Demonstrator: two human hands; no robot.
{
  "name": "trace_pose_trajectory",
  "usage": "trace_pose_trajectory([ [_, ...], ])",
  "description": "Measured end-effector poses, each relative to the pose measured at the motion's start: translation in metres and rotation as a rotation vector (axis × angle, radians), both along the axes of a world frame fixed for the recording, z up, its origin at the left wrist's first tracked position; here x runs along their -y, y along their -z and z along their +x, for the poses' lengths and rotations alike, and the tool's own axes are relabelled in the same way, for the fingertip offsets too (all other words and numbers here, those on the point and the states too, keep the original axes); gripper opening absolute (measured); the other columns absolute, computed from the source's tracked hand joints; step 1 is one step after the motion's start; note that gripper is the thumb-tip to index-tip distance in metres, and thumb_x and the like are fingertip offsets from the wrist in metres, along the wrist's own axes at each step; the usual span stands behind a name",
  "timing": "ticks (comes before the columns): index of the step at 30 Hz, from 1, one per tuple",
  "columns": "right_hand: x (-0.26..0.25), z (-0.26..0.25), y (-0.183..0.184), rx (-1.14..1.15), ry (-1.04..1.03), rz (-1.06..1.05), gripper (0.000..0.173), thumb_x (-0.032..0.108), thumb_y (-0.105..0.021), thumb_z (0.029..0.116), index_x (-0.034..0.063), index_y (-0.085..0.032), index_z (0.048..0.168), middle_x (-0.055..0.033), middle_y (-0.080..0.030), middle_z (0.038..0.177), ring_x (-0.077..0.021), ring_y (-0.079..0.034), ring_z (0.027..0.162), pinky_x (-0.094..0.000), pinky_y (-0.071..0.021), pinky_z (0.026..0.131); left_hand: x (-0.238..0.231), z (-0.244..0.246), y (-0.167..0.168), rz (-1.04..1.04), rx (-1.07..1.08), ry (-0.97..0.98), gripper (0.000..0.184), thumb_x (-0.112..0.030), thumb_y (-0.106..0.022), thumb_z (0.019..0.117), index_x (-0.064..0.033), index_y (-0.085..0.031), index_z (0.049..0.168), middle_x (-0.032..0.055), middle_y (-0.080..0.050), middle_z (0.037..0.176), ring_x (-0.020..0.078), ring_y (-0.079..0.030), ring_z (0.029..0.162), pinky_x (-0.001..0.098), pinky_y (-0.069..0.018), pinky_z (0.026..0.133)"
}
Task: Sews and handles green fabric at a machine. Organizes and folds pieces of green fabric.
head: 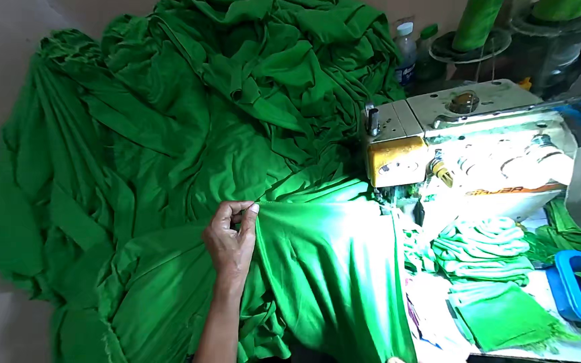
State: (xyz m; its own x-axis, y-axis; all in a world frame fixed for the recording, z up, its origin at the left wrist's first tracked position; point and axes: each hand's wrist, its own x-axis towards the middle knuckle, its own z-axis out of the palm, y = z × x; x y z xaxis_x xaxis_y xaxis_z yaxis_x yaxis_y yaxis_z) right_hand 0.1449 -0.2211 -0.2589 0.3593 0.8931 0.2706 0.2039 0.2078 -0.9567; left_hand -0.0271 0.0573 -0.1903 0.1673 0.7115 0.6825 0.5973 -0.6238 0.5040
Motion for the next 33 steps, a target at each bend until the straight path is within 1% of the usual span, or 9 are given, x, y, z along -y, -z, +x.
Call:
trace_pose_trajectory([
  [3,-0.015,0.016,-0.001,0.258,0.085,-0.032,0.031,0.013,-0.065,0.0947,-0.003,-0.067,0.068,-0.0128,-0.06,0.062,-0.013,-0.057,0.059,-0.0263,-0.0447,0.055,-0.007,-0.004,-0.022,-0.1,0.049,0.067,0.016,-0.011,-0.071,0.0942,0.0025,-0.068,0.102,0.0035,-0.065,0.086,-0.0005,-0.057,0.07,0.0172,-0.0487,0.067],
  [8,-0.053,0.034,0.011,0.446,0.26,0.085,0.038,0.028,-0.058,0.0969,0.0081,-0.061,0.064,-0.0013,-0.054,0.06,-0.0051,-0.052,0.058,-0.0214,-0.0407,0.055,-0.032,0.013,-0.069,0.001,-0.025,0.098,0.02,-0.015,-0.067,0.0974,0.002,-0.069,0.107,0.0066,-0.067,0.092,0.0011,-0.057,0.074,0.0182,-0.0487,0.07],
  [12,-0.064,0.035,0.014,0.494,0.302,0.102,0.04,0.031,-0.057,0.0954,0.011,-0.059,0.06,0.0028,-0.051,0.057,-0.0018,-0.048,0.053,-0.0201,-0.0362,0.05,-0.061,0.019,-0.053,-0.119,-0.173,0.057,0.023,-0.013,-0.06,0.1022,0.0063,-0.068,0.112,0.0228,-0.07,0.1,0.0307,-0.068,0.089,0.0495,-0.0533,0.085],
  [19,-0.018,0.01,0.018,0.41,0.138,0.033,0.035,0.025,-0.062,0.094,0.0034,-0.064,0.067,-0.0068,-0.057,0.062,-0.0119,-0.056,0.058,-0.0262,-0.0443,0.054,0.012,0.026,-0.04,-0.002,-0.314,-0.083,0.042,-0.023,-0.055,0.1036,-0.0005,-0.053,0.139,0.0306,-0.051,0.136,0.0498,-0.053,0.121,0.0654,-0.0448,0.093],
  [21,-0.009,0.003,0.022,0.438,0.112,0.041,0.033,0.022,-0.064,0.093,0.0018,-0.064,0.068,-0.0096,-0.059,0.064,-0.0164,-0.058,0.06,-0.0304,-0.0457,0.055,0.071,0.036,-0.029,0.023,-0.304,0.008,0.041,-0.025,-0.062,0.0973,0.0017,-0.063,0.128,0.0292,-0.061,0.125,0.0466,-0.06,0.113,0.0615,-0.0496,0.09],
  [23,0.0,-0.006,0.023,0.444,0.083,0.061,0.029,0.019,-0.066,0.0912,0.0002,-0.065,0.069,-0.0118,-0.061,0.066,-0.0187,-0.061,0.062,-0.0314,-0.0495,0.056,0.138,0.049,-0.001,-0.038,-0.276,0.197,0.034,-0.031,-0.07,0.0896,-0.0016,-0.074,0.107,0.0167,-0.072,0.099,0.0291,-0.072,0.085,0.0452,-0.059,0.07],
  [26,0.021,-0.025,0.026,0.38,0.016,0.044,0.015,0.009,-0.069,0.083,-0.0045,-0.073,0.078,-0.0174,-0.072,0.075,-0.0249,-0.071,0.071,-0.0381,-0.0581,0.067,0.207,0.059,0.045,-0.199,-0.265,0.293,0.032,-0.027,-0.07,0.0794,-0.0016,-0.074,0.098,0.0092,-0.07,0.082,0.0177,-0.066,0.062,0.0331,-0.0531,0.052],
  [30,0.044,-0.033,0.047,0.21,-0.175,-0.049,0.014,0.004,-0.066,0.0892,-0.0073,-0.074,0.085,-0.0176,-0.071,0.079,-0.0208,-0.069,0.07,-0.033,-0.0567,0.069,0.242,0.038,0.077,-0.286,-0.206,0.168,0.015,0.0,-0.064,0.0809,0.0038,-0.073,0.093,0.0151,-0.071,0.083,0.0228,-0.07,0.064,0.0346,-0.0568,0.056],
  [33,0.041,-0.017,0.039,0.181,-0.128,0.005,0.019,0.009,-0.063,0.0941,-0.0046,-0.075,0.1,-0.0126,-0.074,0.092,-0.0117,-0.07,0.081,-0.0262,-0.0582,0.076,0.252,0.011,0.079,-0.351,-0.089,0.237,0.015,0.003,-0.063,0.0814,0.0046,-0.072,0.092,0.0148,-0.072,0.088,0.0177,-0.071,0.078,0.0273,-0.0585,0.073],
])
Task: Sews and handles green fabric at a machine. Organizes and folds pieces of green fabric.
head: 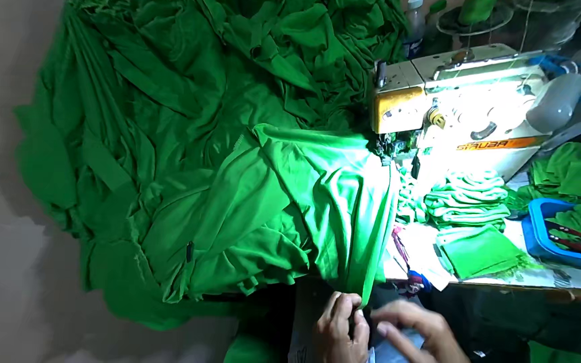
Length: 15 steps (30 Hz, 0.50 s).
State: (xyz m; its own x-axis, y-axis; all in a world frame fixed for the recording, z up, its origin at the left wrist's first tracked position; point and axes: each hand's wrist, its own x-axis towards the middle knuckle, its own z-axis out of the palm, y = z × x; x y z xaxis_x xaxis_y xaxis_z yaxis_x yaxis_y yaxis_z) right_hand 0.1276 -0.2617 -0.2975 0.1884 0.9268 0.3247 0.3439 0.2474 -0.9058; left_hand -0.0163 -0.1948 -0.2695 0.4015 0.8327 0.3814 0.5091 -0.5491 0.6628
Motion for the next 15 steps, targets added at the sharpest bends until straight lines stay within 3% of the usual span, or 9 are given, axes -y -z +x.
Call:
trace_pose_trajectory([
  [2,-0.019,0.019,-0.013,0.05,0.179,0.085,0.027,0.016,-0.058,0.0975,-0.0036,-0.072,0.107,-0.0086,-0.074,0.096,-0.0069,-0.07,0.084,-0.0246,-0.0586,0.076,0.007,-0.012,-0.001,-0.068,0.132,0.038,0.014,0.005,-0.058,0.087,0.0107,-0.068,0.096,0.0174,-0.072,0.094,0.013,-0.07,0.091,0.0232,-0.0549,0.087],
  [3,-0.032,0.028,-0.022,0.04,0.267,0.101,0.03,0.018,-0.056,0.0987,-0.0044,-0.069,0.113,-0.0087,-0.073,0.101,-0.0059,-0.069,0.087,-0.0242,-0.0583,0.077,0.01,-0.016,0.0,-0.111,0.201,0.043,0.016,0.004,-0.054,0.0913,0.0139,-0.064,0.1,0.0173,-0.07,0.095,0.0075,-0.067,0.093,0.019,-0.0521,0.088],
  [6,-0.074,0.046,-0.045,-0.234,0.356,-0.015,0.037,0.014,-0.058,0.1004,-0.0047,-0.056,0.132,-0.0117,-0.065,0.118,-0.0078,-0.066,0.099,-0.0271,-0.0563,0.087,0.019,-0.019,0.001,-0.208,0.336,0.015,0.018,-0.001,-0.054,0.0976,0.0152,-0.058,0.105,0.0113,-0.066,0.088,-0.003,-0.061,0.079,0.0122,-0.0514,0.076],
  [7,-0.086,0.048,-0.051,-0.376,0.354,-0.064,0.032,0.008,-0.059,0.1008,-0.0033,-0.055,0.131,-0.0085,-0.065,0.112,-0.0065,-0.066,0.092,-0.0251,-0.0567,0.081,0.021,-0.02,0.0,-0.251,0.344,0.016,0.018,-0.002,-0.057,0.0972,0.014,-0.06,0.105,0.0092,-0.066,0.084,-0.0034,-0.061,0.074,0.0124,-0.0518,0.072],
  [8,-0.096,0.046,-0.056,-0.489,0.363,-0.098,0.023,0.004,-0.059,0.1004,-0.0007,-0.058,0.123,-0.0037,-0.065,0.096,-0.0041,-0.063,0.076,-0.0215,-0.0548,0.069,0.024,-0.021,-0.002,-0.301,0.333,0.018,0.018,-0.003,-0.061,0.0958,0.0124,-0.063,0.104,0.0075,-0.067,0.081,-0.0029,-0.061,0.071,0.0135,-0.052,0.07],
  [10,-0.102,0.037,-0.058,-0.595,0.347,-0.129,0.004,0.001,-0.06,0.099,0.0045,-0.061,0.101,0.0029,-0.062,0.071,-0.0003,-0.054,0.054,-0.0159,-0.0462,0.05,0.027,-0.026,-0.003,-0.398,0.305,0.015,0.016,-0.004,-0.066,0.0925,0.0091,-0.066,0.101,0.0047,-0.067,0.079,-0.002,-0.06,0.067,0.0147,-0.0519,0.067],
  [12,-0.091,0.025,-0.051,-0.603,0.276,-0.124,0.006,0.0,-0.06,0.0976,0.0048,-0.062,0.095,0.0037,-0.065,0.07,0.0001,-0.059,0.058,-0.0157,-0.0487,0.053,0.029,-0.03,0.0,-0.439,0.321,0.018,0.013,-0.002,-0.069,0.0888,0.0082,-0.067,0.097,0.0041,-0.067,0.079,-0.0023,-0.061,0.068,0.0142,-0.0522,0.067],
  [14,-0.069,0.015,-0.039,-0.535,0.181,-0.08,0.008,0.004,-0.061,0.0957,0.0036,-0.065,0.102,0.0055,-0.071,0.078,0.0011,-0.066,0.068,-0.0164,-0.0558,0.063,0.027,-0.035,0.006,-0.395,0.375,0.036,0.013,-0.001,-0.071,0.0858,0.0088,-0.067,0.093,0.0055,-0.067,0.084,-0.0017,-0.062,0.076,0.0138,-0.053,0.072],
  [15,-0.059,0.008,-0.031,-0.469,0.165,-0.06,0.007,0.007,-0.062,0.0947,0.0043,-0.066,0.1,0.008,-0.07,0.076,0.0032,-0.064,0.066,-0.0148,-0.0541,0.061,0.027,-0.038,0.009,-0.345,0.404,0.046,0.012,-0.002,-0.071,0.0853,0.0076,-0.067,0.091,0.005,-0.067,0.087,-0.0021,-0.063,0.081,0.0136,-0.0534,0.076],
])
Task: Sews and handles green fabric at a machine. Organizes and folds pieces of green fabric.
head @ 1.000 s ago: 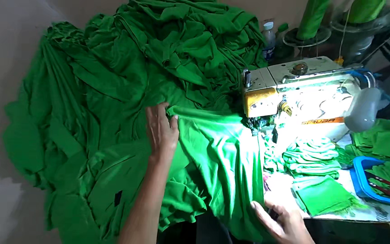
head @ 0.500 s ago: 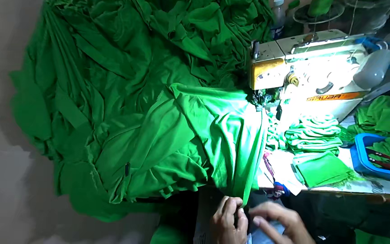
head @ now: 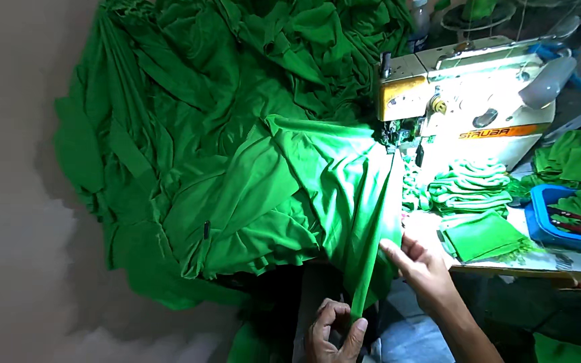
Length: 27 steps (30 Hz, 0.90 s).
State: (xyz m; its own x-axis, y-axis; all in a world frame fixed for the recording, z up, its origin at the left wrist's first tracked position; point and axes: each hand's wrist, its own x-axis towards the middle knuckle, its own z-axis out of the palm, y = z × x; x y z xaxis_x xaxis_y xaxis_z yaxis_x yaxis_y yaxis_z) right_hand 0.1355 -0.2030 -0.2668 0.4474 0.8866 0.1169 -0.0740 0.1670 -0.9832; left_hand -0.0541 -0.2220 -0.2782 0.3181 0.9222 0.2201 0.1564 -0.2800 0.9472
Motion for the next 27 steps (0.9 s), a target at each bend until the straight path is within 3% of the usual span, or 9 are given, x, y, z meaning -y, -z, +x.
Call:
trace_pose_trajectory([
  [3,0.027,-0.015,0.04,0.333,0.029,0.031,0.021,0.024,-0.065,0.0912,0.0069,-0.067,0.078,0.0071,-0.061,0.067,0.0041,-0.056,0.061,-0.0149,-0.0467,0.057,0.002,-0.004,0.001,0.179,0.036,0.023,0.014,-0.011,-0.069,0.0926,0.0005,-0.061,0.094,0.0008,-0.066,0.094,-0.006,-0.061,0.095,0.0121,-0.0508,0.088],
  [6,0.057,-0.021,0.066,0.557,0.045,0.054,0.025,0.025,-0.065,0.0891,0.0048,-0.073,0.076,-0.0047,-0.071,0.076,-0.0077,-0.066,0.076,-0.0235,-0.0513,0.072,0.01,-0.006,-0.004,0.25,-0.004,0.087,0.02,-0.016,-0.069,0.095,0.0007,-0.06,0.092,0.0036,-0.064,0.086,-0.0057,-0.061,0.086,0.0091,-0.0495,0.081],
  [8,0.079,-0.025,0.07,0.515,-0.008,0.042,0.021,0.019,-0.066,0.0879,0.0016,-0.075,0.082,-0.0067,-0.076,0.085,-0.0067,-0.07,0.085,-0.0218,-0.0533,0.082,0.015,-0.006,0.003,0.267,-0.049,0.133,0.018,-0.012,-0.072,0.0911,0.0032,-0.062,0.089,0.0083,-0.065,0.081,-0.0004,-0.061,0.079,0.0098,-0.0493,0.076],
  [10,0.097,-0.03,0.072,0.344,-0.073,0.032,0.012,0.011,-0.066,0.0869,-0.0004,-0.07,0.089,-0.0016,-0.074,0.087,0.002,-0.068,0.086,-0.0159,-0.0551,0.084,0.02,-0.004,0.017,0.269,-0.071,0.167,0.013,-0.006,-0.075,0.0861,0.0022,-0.065,0.089,0.0093,-0.066,0.084,0.0019,-0.063,0.081,0.0099,-0.0506,0.076],
  [13,0.114,-0.038,0.072,0.097,-0.079,0.019,0.013,0.003,-0.066,0.0846,0.0077,-0.06,0.096,0.0096,-0.069,0.082,0.0061,-0.065,0.076,-0.0134,-0.0555,0.072,0.025,-0.001,0.042,0.286,-0.039,0.215,0.012,-0.001,-0.073,0.0836,-0.0025,-0.066,0.093,0.0074,-0.065,0.091,0.0027,-0.063,0.086,0.0098,-0.0512,0.078],
  [16,0.12,-0.046,0.066,-0.043,-0.049,-0.024,0.019,0.001,-0.066,0.0872,0.0091,-0.061,0.104,0.012,-0.07,0.08,0.0058,-0.064,0.069,-0.0122,-0.0541,0.065,0.027,0.001,0.059,0.28,0.029,0.241,0.011,-0.003,-0.071,0.0868,-0.0062,-0.067,0.097,0.0033,-0.065,0.096,0.0015,-0.063,0.092,0.0103,-0.0518,0.083],
  [22,0.13,-0.051,0.063,0.014,-0.023,-0.084,0.009,0.002,-0.065,0.0878,0.0058,-0.067,0.096,0.0115,-0.071,0.079,0.0082,-0.064,0.07,-0.0104,-0.055,0.066,0.026,-0.005,0.065,0.416,-0.022,0.231,0.007,-0.012,-0.073,0.0906,-0.0097,-0.067,0.094,0.0013,-0.063,0.092,0.0051,-0.062,0.09,0.0137,-0.0518,0.085],
  [27,0.132,-0.053,0.067,0.086,-0.049,-0.085,0.009,0.002,-0.063,0.088,0.0012,-0.066,0.096,0.0085,-0.071,0.077,0.0094,-0.064,0.07,-0.0092,-0.0546,0.067,0.031,-0.005,0.065,0.379,-0.025,0.252,0.005,-0.009,-0.072,0.0905,-0.0077,-0.068,0.094,0.0022,-0.064,0.092,0.0045,-0.063,0.09,0.0131,-0.0529,0.085],
])
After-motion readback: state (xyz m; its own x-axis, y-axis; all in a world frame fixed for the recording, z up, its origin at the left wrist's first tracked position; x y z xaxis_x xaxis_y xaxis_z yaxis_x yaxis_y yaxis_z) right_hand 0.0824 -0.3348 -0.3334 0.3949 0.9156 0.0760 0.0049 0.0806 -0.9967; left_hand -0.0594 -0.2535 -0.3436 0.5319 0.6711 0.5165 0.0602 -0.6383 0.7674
